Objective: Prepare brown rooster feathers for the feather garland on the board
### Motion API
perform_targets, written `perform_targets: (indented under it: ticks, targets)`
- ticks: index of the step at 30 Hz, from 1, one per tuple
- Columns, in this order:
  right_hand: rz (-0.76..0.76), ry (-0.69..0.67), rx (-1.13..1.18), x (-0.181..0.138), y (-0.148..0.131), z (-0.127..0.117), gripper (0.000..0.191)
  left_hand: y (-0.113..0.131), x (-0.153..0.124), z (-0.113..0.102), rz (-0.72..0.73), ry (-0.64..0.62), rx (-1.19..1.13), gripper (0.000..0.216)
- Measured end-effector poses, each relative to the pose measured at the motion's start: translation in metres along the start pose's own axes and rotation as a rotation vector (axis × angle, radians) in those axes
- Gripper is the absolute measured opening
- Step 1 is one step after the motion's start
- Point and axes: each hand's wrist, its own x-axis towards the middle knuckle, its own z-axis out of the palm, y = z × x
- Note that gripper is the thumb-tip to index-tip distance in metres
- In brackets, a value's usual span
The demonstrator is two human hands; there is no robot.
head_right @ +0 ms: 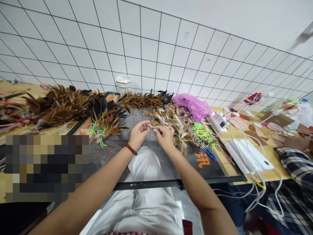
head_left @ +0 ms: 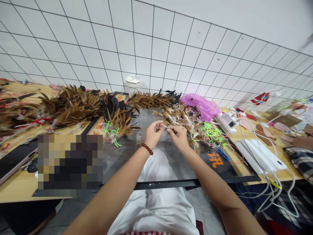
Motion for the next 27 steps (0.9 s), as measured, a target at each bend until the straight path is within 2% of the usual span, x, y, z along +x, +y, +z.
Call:
perform_targets:
  ticks: [2, 6, 10, 13, 19, 27]
  targets:
    - [0.055, -0.022, 0.183, -0.001, 0.002, 0.006, 0.019, 0.003, -0.002, 0.002, -0.114, -0.003, -0.144, 0.039]
    - [0.189, 0.015, 0.529, 0.0, 0.0, 0.007, 0.02, 0.009, -0.003, 0.002, -0.27, 0.106, -0.319, 0.043]
    - [0.317, 0.013, 0.77, 0.001, -0.003, 0.005, 0.02, 0.013, -0.003, 0.002, -0.384, 0.014, -0.467, 0.027]
    - [0.358, -0.008, 0.815, 0.001, -0.003, 0.006, 0.023, 0.013, -0.005, 0.002, -0.403, -0.042, -0.473, 0.027]
    - [0.38, -0.065, 0.797, -0.003, -0.004, 0.007, 0.029, 0.01, -0.007, 0.003, -0.357, 0.044, -0.39, 0.029]
    - [0.366, -0.089, 0.778, -0.007, -0.01, 0.003, 0.027, 0.01, -0.008, 0.005, -0.356, 0.023, -0.416, 0.03]
